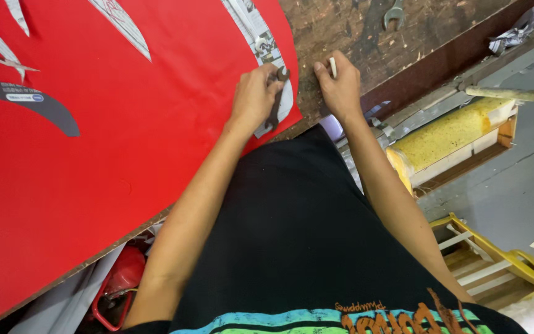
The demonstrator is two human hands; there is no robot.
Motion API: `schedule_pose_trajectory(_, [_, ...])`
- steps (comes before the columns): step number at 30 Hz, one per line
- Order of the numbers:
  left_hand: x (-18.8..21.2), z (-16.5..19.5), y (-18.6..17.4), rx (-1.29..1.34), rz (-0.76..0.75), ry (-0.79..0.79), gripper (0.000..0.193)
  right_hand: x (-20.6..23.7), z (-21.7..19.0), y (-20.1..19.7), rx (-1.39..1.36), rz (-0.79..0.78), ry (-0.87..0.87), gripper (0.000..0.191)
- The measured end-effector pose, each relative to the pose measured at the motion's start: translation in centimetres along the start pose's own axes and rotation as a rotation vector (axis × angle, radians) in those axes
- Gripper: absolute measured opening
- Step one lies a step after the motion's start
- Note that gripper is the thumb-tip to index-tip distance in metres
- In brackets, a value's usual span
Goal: The person cuts a curved shape from a large sheet of red vinyl following a paper pattern. They hold the pattern flat with wrenches as weights, trace its edge with a chalk marker, and cut along the marked line with scissors, repositioning the sheet as they go.
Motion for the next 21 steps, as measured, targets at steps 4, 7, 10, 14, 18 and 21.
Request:
schedule_pose_trajectory(4, [-0.2,0.6,-0.8,-0.164,0.099,0.073,0.024,-0.2,-0.2,-0.2,-0.014,0.013,-0.056,0.019])
schedule_pose_trajectory(7, [0.2,0.2,-2.1,-0.167,0.111,0.131,0.025,-0.1,-0.1,-0.3,-0.011,-0.004,0.007,0.019])
schedule_pose_trajectory(10, [1.6,-0.6,-3.8,-0.191,0.049,0.283,0.031,0.7,-0.6,0.4,-0.021,-0.039,-0.018,0.018])
schedule_pose_trajectory(14, [4.4,-1.7,-5.4,-0.419,-0.037,0.459,0.049,2.7,-2.4,2.5,-0.09,-0.127,-0.232,0.029])
schedule_pose_trajectory(18, [5.5,-2.0,-6.0,-0.495,-0.053,0.476,0.058,4.2,-3.2,4.1,-0.01,-0.156,-0.285,0.044])
schedule_pose_trajectory(21, [5.4,-2.0,-6.1,-0.514,-0.058,0.467,0.058,4.5,-2.6,5.0,-0.019,-0.221,-0.127,0.045])
Point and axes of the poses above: each hand's wrist, its own x-axis away from the middle knuckle, its own y-axis out of the palm, z = x × y, the point moved 4 cm from there along -x, towards the middle knuckle, and after that the axes turned 9 degrees about -y, right-handed, at the moved point
